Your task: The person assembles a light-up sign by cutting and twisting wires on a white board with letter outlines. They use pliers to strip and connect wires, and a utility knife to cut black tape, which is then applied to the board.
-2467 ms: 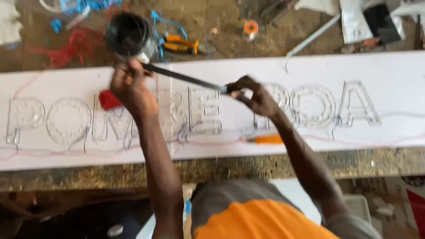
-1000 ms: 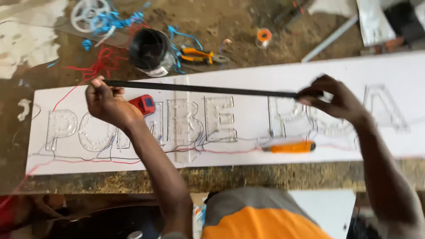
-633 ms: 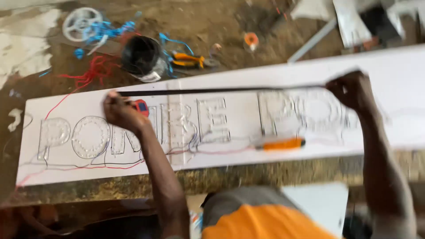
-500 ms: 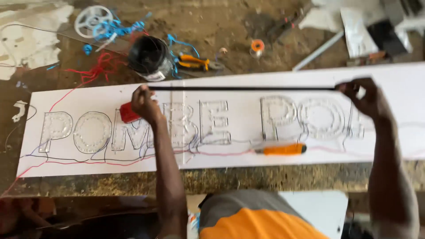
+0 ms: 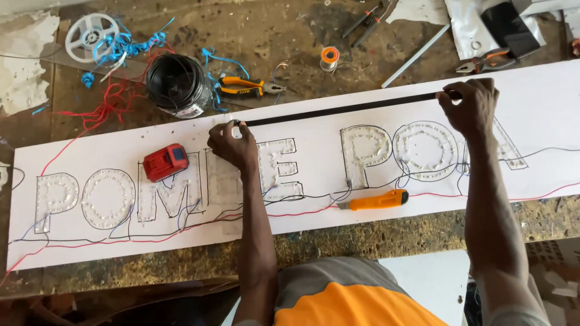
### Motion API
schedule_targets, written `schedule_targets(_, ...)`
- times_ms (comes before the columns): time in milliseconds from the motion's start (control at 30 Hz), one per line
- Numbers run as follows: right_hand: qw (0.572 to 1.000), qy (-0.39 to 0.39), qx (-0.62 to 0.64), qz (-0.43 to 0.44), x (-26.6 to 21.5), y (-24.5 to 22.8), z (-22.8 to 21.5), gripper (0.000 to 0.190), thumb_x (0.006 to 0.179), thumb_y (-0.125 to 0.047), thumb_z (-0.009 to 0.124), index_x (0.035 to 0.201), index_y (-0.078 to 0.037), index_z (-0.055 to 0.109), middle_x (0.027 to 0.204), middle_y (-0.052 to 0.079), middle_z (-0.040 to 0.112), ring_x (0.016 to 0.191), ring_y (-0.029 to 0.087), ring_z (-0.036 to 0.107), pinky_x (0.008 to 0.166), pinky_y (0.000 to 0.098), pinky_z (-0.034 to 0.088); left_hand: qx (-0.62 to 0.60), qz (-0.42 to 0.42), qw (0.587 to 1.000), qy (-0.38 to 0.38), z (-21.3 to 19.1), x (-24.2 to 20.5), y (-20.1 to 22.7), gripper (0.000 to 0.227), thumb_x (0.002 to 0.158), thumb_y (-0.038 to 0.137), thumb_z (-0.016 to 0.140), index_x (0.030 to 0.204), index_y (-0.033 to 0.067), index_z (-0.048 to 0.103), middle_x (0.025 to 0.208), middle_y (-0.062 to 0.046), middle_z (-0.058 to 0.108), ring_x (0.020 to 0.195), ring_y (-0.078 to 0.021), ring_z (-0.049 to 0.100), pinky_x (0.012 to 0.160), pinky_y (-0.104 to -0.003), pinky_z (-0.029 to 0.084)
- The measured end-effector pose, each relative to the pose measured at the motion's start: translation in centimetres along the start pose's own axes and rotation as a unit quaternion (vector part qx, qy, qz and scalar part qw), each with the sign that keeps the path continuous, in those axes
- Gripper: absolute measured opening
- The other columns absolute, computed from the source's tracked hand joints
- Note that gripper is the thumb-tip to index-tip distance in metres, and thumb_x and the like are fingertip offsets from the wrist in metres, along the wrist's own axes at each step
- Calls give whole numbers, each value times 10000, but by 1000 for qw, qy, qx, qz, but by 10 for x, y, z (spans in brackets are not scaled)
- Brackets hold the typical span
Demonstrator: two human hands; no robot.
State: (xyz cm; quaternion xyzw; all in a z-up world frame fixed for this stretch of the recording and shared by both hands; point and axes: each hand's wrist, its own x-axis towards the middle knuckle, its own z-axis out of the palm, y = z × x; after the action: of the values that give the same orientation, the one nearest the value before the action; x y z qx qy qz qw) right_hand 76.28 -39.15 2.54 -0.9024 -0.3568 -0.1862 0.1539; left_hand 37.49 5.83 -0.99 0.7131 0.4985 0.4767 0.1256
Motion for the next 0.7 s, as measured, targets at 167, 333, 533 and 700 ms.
schedule_targets(167, 1000, 13, 2, -7, 5, 9, 8, 145, 1138, -376, 912, 1145, -234, 888, 1047, -33, 796, 1284, 338, 595, 962, 496, 453, 26, 5, 1000, -3, 4, 1, -2, 154, 802, 103, 899, 926, 143, 817, 1208, -11, 660, 1192, -355, 576, 894, -573, 453)
schedule_targets(333, 999, 30, 2, -34, 10, 6, 17, 136, 1145, -367, 897, 1150, -232, 879, 1113, -36, 831, 1263, 327, 598, 950, 476, 442, 53, -7, 998, -30, 4, 1, -5, 169, 782, 113, 902, 929, 123, 818, 1232, -11, 642, 1233, -349, 559, 911, -565, 443)
schedule_targets(533, 999, 34, 2, -35, 10, 0, 27, 159, 1114, -369, 919, 1155, -217, 898, 1180, -4, 841, 1266, 349, 601, 970, 491, 464, 42, -21, 999, -27, 13, 3, -20, 187, 749, 162, 926, 909, 136, 832, 1270, 12, 647, 1195, -374, 577, 872, -562, 435)
schedule_targets(700, 999, 37, 2, -34, 8, 5, 35, 184, 1140, -390, 932, 1178, -212, 906, 1136, -14, 840, 1276, 344, 610, 952, 493, 470, 7, -83, 993, -83, 6, 21, -34, 823, 735, 299, 954, 1474, 122, 640, 1477, -194, 629, 1253, -451, 571, 989, -589, 480)
